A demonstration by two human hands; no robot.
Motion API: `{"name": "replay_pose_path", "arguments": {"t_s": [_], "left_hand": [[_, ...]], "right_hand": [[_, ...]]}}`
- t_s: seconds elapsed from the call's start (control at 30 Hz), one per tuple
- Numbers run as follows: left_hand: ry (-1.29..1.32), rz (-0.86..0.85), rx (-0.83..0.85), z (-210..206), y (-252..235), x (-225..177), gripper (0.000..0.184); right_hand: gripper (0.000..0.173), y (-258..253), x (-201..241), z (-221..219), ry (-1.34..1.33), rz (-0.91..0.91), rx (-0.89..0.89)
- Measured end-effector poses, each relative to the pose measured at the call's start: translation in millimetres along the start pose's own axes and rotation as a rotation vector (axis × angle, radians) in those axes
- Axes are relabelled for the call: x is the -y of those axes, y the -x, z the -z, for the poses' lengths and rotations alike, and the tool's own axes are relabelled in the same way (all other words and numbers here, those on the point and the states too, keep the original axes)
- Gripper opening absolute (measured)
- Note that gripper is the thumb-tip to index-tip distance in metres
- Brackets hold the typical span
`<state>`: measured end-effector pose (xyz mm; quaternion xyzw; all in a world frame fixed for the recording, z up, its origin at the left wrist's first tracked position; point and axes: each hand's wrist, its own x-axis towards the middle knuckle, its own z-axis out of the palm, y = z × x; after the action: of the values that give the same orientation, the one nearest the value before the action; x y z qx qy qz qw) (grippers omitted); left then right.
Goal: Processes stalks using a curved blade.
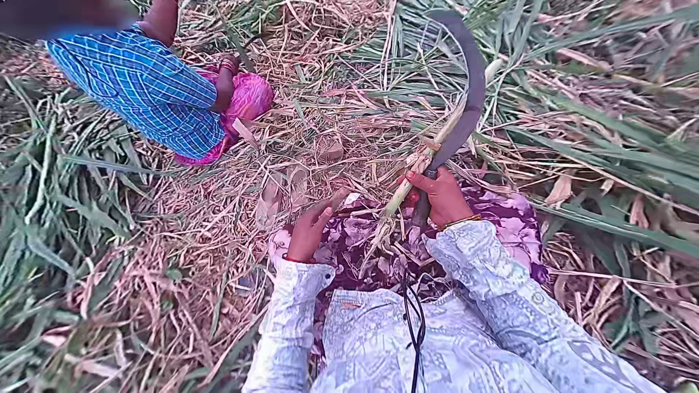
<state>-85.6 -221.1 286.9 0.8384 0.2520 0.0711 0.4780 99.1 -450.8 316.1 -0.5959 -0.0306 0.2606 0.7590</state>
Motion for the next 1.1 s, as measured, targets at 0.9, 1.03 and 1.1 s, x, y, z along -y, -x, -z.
{"name": "replay_pose_path", "arguments": {"t_s": [0.9, 1.03, 1.1], "left_hand": [[1.798, 0.374, 0.302, -55.1, 20.3, -7.0, 0.055], [2.009, 0.254, 0.415, -65.7, 35.5, -18.9, 0.048], [2.044, 0.245, 0.429, -68.0, 39.7, -21.2, 0.047]], "right_hand": [[0.046, -1.4, -77.3, 17.9, 1.531, 0.275, 0.275], [0.041, -29.2, -65.7, 15.9, 1.536, 0.118, 0.097], [0.045, -34.2, -50.2, 10.7, 1.434, 0.023, 0.042]]}}
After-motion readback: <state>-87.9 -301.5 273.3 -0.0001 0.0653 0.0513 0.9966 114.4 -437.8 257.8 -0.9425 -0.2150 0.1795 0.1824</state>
